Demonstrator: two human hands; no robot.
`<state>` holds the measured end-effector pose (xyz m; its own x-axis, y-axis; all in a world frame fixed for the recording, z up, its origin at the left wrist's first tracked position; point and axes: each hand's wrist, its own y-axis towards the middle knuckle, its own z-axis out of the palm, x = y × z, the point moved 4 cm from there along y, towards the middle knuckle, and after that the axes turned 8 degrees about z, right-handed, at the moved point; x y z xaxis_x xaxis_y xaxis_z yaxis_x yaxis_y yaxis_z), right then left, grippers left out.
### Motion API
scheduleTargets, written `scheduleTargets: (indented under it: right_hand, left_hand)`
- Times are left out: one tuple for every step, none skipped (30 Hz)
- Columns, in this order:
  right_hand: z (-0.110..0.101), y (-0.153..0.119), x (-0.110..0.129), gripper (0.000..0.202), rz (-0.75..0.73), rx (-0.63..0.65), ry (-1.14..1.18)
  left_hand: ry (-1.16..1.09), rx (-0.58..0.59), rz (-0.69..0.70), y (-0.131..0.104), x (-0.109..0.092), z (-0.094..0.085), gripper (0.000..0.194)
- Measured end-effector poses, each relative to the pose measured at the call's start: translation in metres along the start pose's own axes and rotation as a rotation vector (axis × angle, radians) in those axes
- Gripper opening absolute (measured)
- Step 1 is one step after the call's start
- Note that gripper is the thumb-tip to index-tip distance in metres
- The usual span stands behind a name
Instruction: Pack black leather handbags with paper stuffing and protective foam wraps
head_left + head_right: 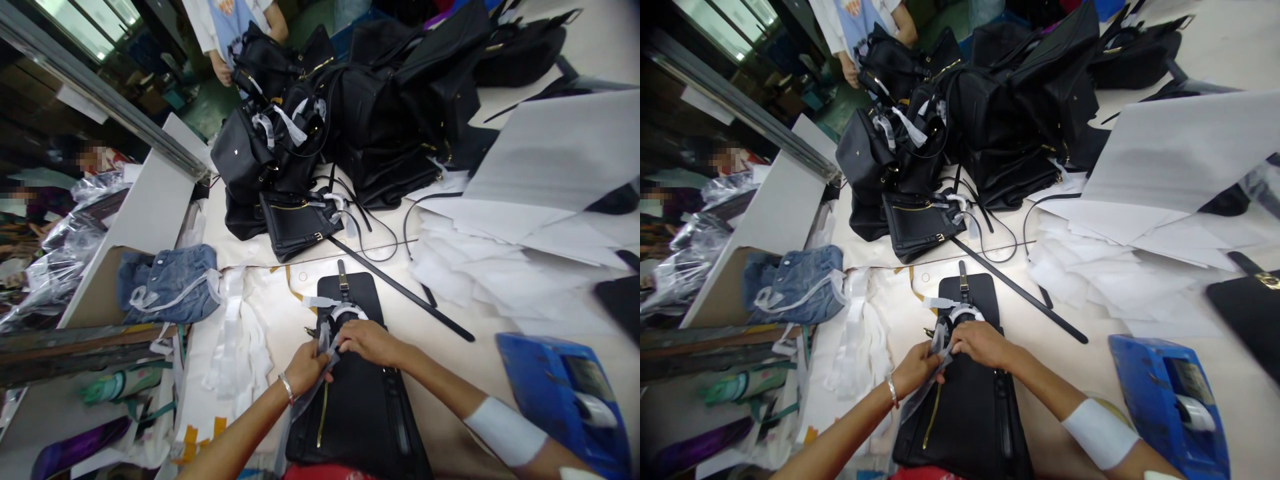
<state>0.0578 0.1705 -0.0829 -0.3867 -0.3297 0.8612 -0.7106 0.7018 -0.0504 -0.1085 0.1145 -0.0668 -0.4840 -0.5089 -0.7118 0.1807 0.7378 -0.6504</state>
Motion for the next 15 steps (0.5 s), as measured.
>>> scheduleTargets:
  right_hand:
    - [-0.006, 0.006, -0.003, 0.018, 0.023, -0.057, 0.012]
    - [-0.012, 0.013, -0.005, 0.023, 0.041, -0.119, 0.018]
    - [-0.016, 0.021, -0.006, 0.028, 0.044, -0.170, 0.017]
    - [-0.018, 0.029, -0.006, 0.032, 0.027, -0.192, 0.009]
    - [-0.017, 0.037, -0.006, 0.031, -0.004, -0.186, -0.002]
    - [-0.015, 0.045, -0.005, 0.027, -0.039, -0.162, -0.014]
    - [-0.012, 0.051, -0.004, 0.023, -0.067, -0.135, -0.025]
    - [-0.009, 0.056, -0.003, 0.021, -0.087, -0.111, -0.034]
    - [-0.007, 0.060, -0.003, 0.021, -0.101, -0.094, -0.042]
    - [-0.006, 0.062, -0.003, 0.021, -0.111, -0.085, -0.045]
    - [-0.005, 0.062, -0.003, 0.021, -0.118, -0.081, -0.044]
    - [-0.005, 0.062, -0.003, 0.020, -0.122, -0.073, -0.039]
    - [-0.006, 0.061, -0.003, 0.019, -0.124, -0.065, -0.030]
    - [-0.007, 0.059, -0.004, 0.018, -0.124, -0.058, -0.016]
    - [-0.009, 0.058, -0.004, 0.016, -0.120, -0.052, 0.001]
  left_hand:
    - [0.016, -0.002, 0.011, -0.001, -0.001, 0.000, 0.023]
    - [0.030, -0.003, 0.019, -0.003, -0.002, -0.001, 0.023]
    - [0.039, -0.001, 0.021, -0.004, -0.003, -0.002, 0.023]
    - [0.044, 0.001, 0.017, -0.006, -0.004, -0.003, 0.023]
    - [0.046, 0.000, 0.009, -0.008, -0.004, -0.004, 0.023]
    - [0.049, -0.006, 0.001, -0.010, -0.005, -0.006, 0.023]
    - [0.056, -0.017, -0.007, -0.011, -0.005, -0.008, 0.023]
    - [0.066, -0.030, -0.014, -0.012, -0.004, -0.010, 0.022]
    - [0.077, -0.041, -0.021, -0.013, -0.003, -0.013, 0.021]
    - [0.086, -0.048, -0.027, -0.014, -0.002, -0.015, 0.021]
    - [0.091, -0.048, -0.032, -0.015, 0.000, -0.016, 0.020]
    - [0.093, -0.046, -0.035, -0.015, 0.002, -0.017, 0.019]
    - [0.091, -0.039, -0.036, -0.016, 0.004, -0.018, 0.019]
    - [0.087, -0.028, -0.035, -0.016, 0.006, -0.018, 0.019]
    - [0.080, -0.013, -0.032, -0.016, 0.008, -0.018, 0.018]
